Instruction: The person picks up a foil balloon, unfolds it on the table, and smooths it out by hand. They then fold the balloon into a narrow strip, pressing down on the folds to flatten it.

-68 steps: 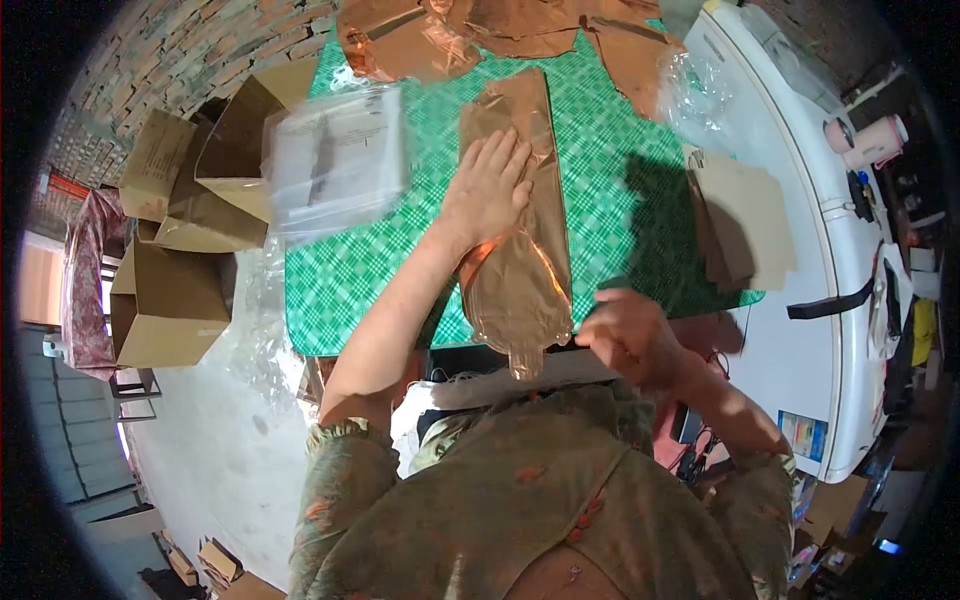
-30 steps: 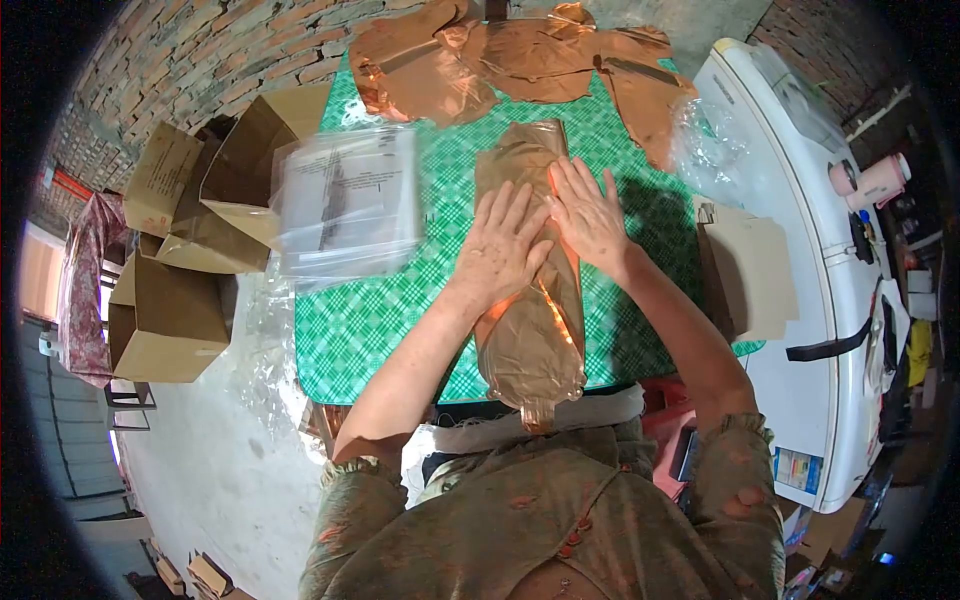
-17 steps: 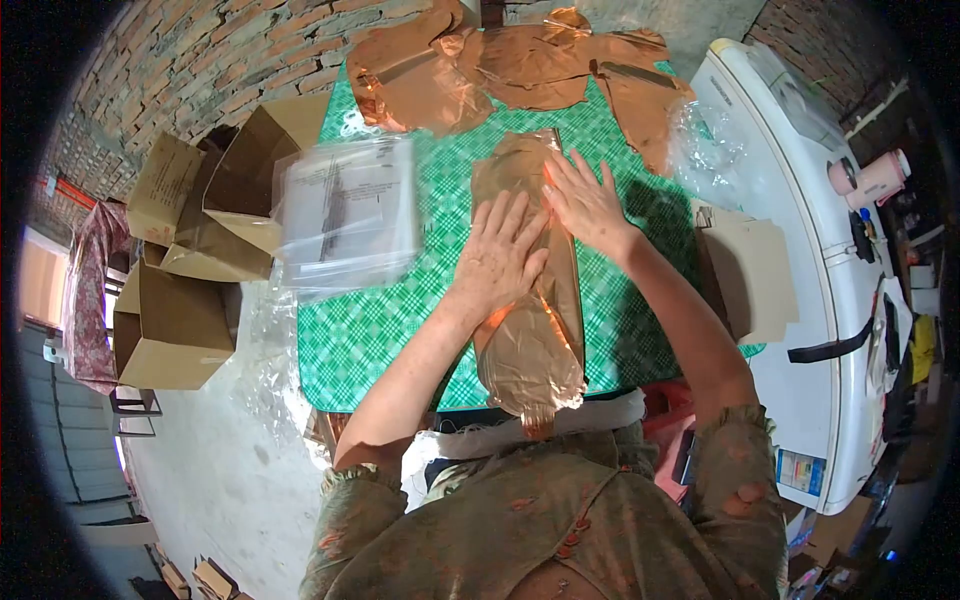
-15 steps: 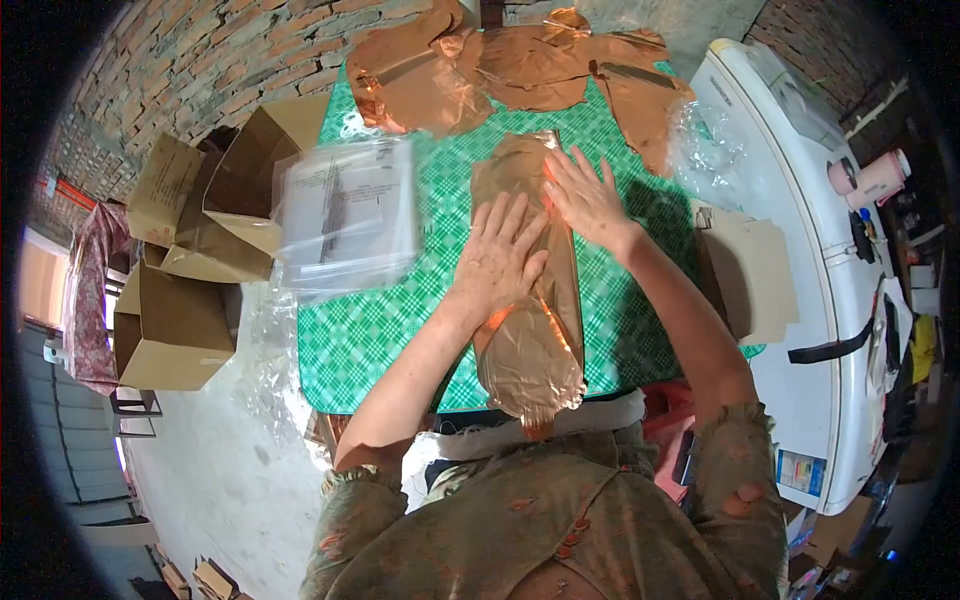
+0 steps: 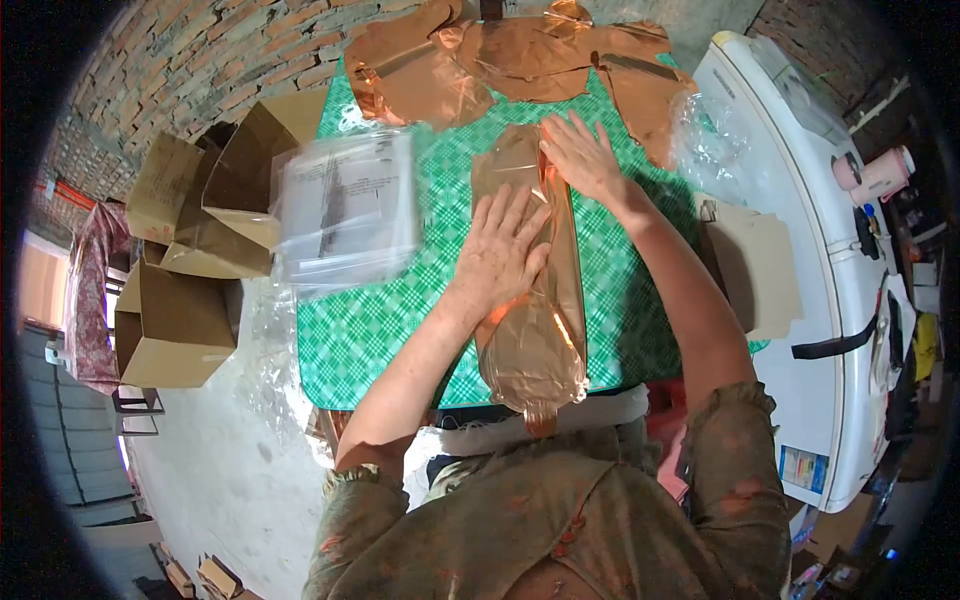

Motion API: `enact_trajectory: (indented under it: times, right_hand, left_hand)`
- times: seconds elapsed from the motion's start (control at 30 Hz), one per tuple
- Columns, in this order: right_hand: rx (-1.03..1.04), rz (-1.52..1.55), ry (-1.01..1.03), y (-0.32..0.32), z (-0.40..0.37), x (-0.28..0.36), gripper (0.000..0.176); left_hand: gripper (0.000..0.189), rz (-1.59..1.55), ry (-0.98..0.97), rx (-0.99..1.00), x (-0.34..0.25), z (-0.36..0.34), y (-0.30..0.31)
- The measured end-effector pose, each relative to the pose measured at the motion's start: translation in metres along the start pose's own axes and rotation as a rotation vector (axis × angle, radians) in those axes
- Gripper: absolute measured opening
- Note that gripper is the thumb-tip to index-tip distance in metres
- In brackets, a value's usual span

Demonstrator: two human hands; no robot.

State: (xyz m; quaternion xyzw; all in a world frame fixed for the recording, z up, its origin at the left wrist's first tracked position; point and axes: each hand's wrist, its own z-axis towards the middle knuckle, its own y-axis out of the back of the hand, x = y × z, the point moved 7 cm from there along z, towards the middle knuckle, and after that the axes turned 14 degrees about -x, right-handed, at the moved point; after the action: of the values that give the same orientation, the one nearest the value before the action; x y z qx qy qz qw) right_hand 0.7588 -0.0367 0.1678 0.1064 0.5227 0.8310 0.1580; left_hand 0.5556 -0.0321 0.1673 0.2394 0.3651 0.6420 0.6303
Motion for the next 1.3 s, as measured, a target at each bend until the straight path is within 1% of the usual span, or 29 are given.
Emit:
enact_trajectory:
  times: [0.03, 0.13, 0.23, 0.27, 0.33, 0.37, 0.47, 0.5, 0.6, 0.7, 0.8, 0.9, 1.0, 1.1, 1.2, 1.23, 1.27, 1.3]
  right_hand:
    - [-0.029, -0.034, 0.049, 0.012, -0.001, 0.008, 0.056]
    - [-0.142, 0.170, 0.106, 0.044, -0.017, 0.041, 0.053]
    - [-0.196, 0.383, 0.110, 0.043, -0.043, 0.062, 0.052]
    - [-0.148, 0.465, 0.059, 0.041, -0.057, 0.066, 0.052]
    - [-0.065, 0.617, -0.045, 0.061, -0.070, 0.074, 0.052]
    - [-0.166, 0.606, -0.038, 0.067, -0.078, 0.075, 0.047]
    - [-0.297, 0.551, 0.054, 0.078, -0.097, 0.072, 0.042]
    - [-0.300, 0.529, 0.083, 0.079, -0.104, 0.072, 0.038]
    - [-0.315, 0.457, 0.166, 0.082, -0.120, 0.074, 0.029]
    - [-0.386, 0.412, 0.354, 0.102, -0.126, 0.089, 0.029]
    - [-0.369, 0.421, 0.389, 0.094, -0.130, 0.093, 0.031]
    - [-0.322, 0.366, 0.366, 0.085, -0.133, 0.093, 0.029]
    - [-0.319, 0.292, 0.403, 0.087, -0.135, 0.098, 0.031]
    - [-0.223, 0.224, 0.410, 0.087, -0.134, 0.101, 0.034]
    - [-0.299, 0.183, 0.474, 0.092, -0.133, 0.108, 0.034]
    - [-0.280, 0.175, 0.482, 0.092, -0.133, 0.110, 0.033]
    - [-0.260, 0.167, 0.489, 0.092, -0.134, 0.110, 0.032]
    - [-0.241, 0.160, 0.495, 0.092, -0.134, 0.111, 0.032]
  left_hand:
    - [0.056, 0.001, -0.002, -0.008, 0.000, 0.000, 0.001]
    - [0.056, -0.004, 0.000, -0.007, -0.001, 0.002, 0.003]
    - [0.056, 0.039, -0.053, -0.067, -0.002, 0.002, 0.003]
    - [0.056, 0.034, -0.057, -0.082, -0.002, -0.001, 0.002]
    - [0.058, 0.028, -0.076, -0.128, 0.000, 0.000, 0.001]
    - [0.060, 0.037, -0.071, -0.136, 0.000, -0.001, 0.001]
    - [0.062, 0.026, -0.036, -0.130, 0.004, -0.002, -0.004]
    - [0.063, 0.054, -0.032, -0.106, 0.005, -0.003, -0.005]
    - [0.062, -0.013, -0.001, -0.058, 0.006, -0.003, -0.006]
    - [0.059, -0.021, 0.009, -0.028, 0.009, -0.003, -0.009]
    - [0.058, -0.056, 0.020, -0.027, 0.010, -0.003, -0.009]
    - [0.058, -0.071, 0.031, -0.010, 0.011, -0.003, -0.008]
    - [0.051, -0.200, 0.079, -0.096, 0.014, 0.000, -0.007]
    - [0.040, -0.077, -0.236, -0.114, 0.009, 0.000, 0.000]
    - [0.034, -0.234, -0.113, -0.127, 0.009, 0.003, 0.007]
    - [0.034, -0.266, -0.085, -0.127, 0.010, 0.004, 0.008]
    - [0.037, -0.266, -0.078, -0.116, 0.010, 0.005, 0.008]
    - [0.043, -0.309, -0.018, -0.068, 0.013, 0.008, 0.007]
